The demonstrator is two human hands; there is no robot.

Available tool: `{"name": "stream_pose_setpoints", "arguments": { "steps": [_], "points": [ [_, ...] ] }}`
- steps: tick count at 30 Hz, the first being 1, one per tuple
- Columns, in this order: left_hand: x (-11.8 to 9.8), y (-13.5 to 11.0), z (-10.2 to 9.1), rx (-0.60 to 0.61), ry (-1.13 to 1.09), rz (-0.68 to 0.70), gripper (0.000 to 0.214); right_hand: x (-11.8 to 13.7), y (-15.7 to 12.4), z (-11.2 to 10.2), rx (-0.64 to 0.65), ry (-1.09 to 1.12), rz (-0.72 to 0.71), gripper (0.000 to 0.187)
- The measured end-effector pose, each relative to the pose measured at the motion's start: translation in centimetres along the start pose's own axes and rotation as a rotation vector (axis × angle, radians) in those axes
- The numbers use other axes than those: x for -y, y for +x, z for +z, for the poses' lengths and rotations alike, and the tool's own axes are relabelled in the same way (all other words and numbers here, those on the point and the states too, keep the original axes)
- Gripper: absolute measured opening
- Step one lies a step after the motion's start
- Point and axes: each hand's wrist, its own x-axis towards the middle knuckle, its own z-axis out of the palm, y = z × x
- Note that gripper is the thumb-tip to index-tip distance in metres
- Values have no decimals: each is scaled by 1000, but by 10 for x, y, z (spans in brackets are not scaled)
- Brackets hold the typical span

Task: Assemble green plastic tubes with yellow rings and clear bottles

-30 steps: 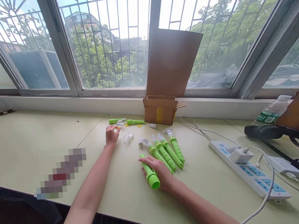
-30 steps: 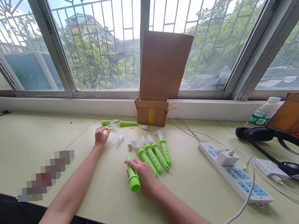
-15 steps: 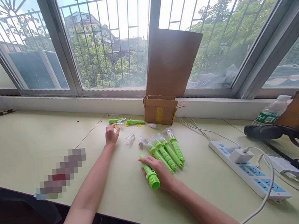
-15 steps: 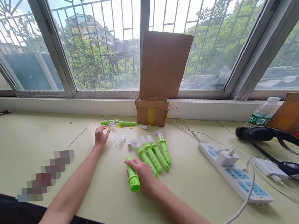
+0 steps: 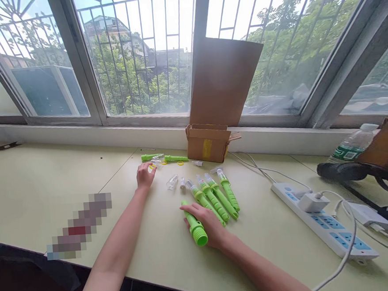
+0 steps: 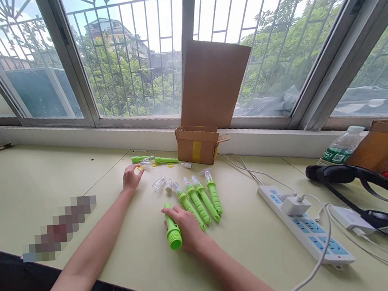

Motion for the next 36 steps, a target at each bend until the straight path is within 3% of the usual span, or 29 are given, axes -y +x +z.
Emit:
{"name": "stream_pose_setpoints", "arguments": {
  "steps": [36],
  "points": [
    [-2, 0, -1, 125, -10, -84, 23, -3, 0, 3, -1, 4, -9, 32]
  ]
}}
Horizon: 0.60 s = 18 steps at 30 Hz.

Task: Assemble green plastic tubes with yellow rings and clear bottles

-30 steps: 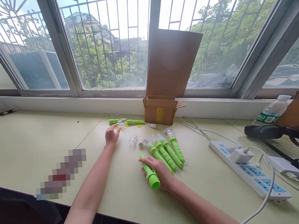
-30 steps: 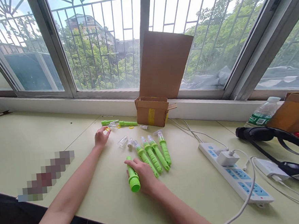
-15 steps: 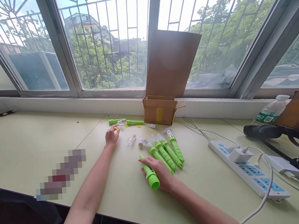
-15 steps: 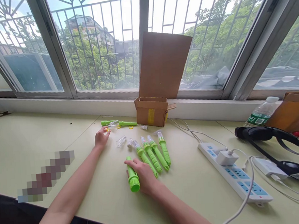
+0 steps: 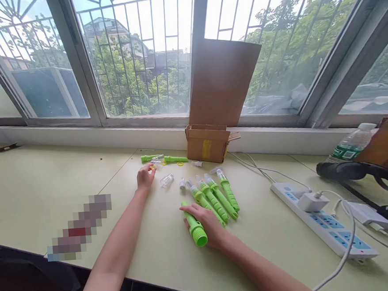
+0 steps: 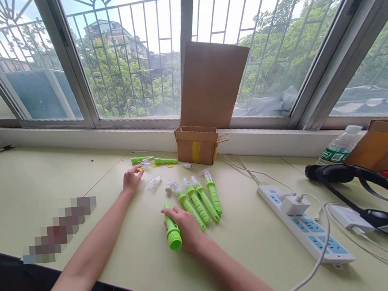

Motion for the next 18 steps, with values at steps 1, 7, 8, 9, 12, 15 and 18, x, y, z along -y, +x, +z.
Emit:
{"name": "stream_pose_setpoints", "arguments": {
  "steps": [1, 7, 8, 9, 12, 15, 18],
  "points": [
    [0, 0, 0, 0, -2, 0, 23, 0, 0, 0, -1, 0, 0, 32],
    [0, 0, 1, 9, -24, 6, 16, 2, 0, -2, 7, -5, 8, 31],
    [0, 0, 1, 10, -26, 6, 15, 2, 0, -2, 7, -5, 9, 31],
    [1, 0, 2, 10, -26, 5, 15, 2, 0, -2, 7, -6, 11, 31],
    [2, 1, 3, 4, -18, -2, 17, 2, -1, -2, 4, -6, 11, 31],
    [4, 1, 3, -5, -8, -8, 22, 2, 0, -2, 0, -4, 5, 32],
    [5, 1, 4, -13, -2, -6, 26, 1, 1, -1, -4, 2, 1, 31]
  ]
}}
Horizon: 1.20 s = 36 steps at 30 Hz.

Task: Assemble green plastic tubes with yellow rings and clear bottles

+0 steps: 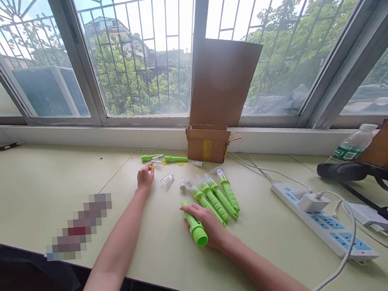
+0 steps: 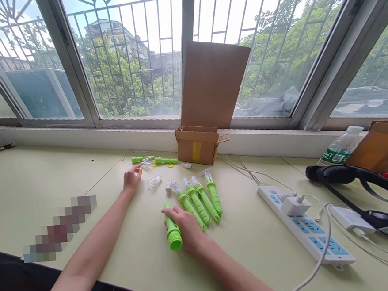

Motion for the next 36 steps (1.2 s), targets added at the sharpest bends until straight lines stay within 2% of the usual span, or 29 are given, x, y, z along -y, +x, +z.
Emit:
{"name": "stream_pose_setpoints", "arguments": {
  "steps": [13, 29, 36],
  "points": [
    [-4, -1, -2, -87, 2, 16, 29, 0, -2, 0, -6, 5, -7, 36],
    [-2, 3, -2, -79, -46, 54, 35, -1, -1, 1, 6, -3, 5, 32],
    [-4, 2, -3, -77, -22, 28, 24, 0, -1, 0, 9, -2, 10, 32]
  ]
}}
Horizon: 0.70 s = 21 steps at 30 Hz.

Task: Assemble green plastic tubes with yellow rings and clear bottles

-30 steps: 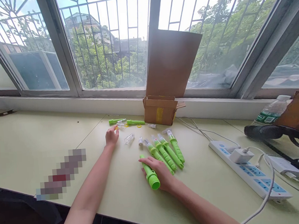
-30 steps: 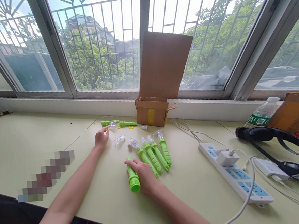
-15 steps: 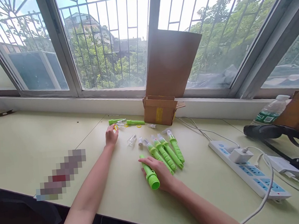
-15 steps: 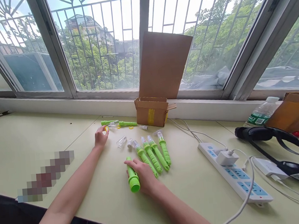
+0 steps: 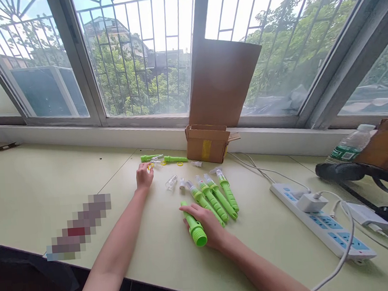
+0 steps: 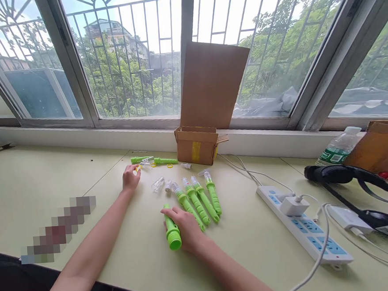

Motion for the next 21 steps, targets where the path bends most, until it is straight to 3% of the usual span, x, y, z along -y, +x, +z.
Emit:
{"name": "stream_pose_setpoints", "arguments": {
  "steps": [21],
  "points": [
    [0, -2, 1, 89, -29, -41, 30, 1, 0, -1, -4, 1, -2, 31]
  ]
}}
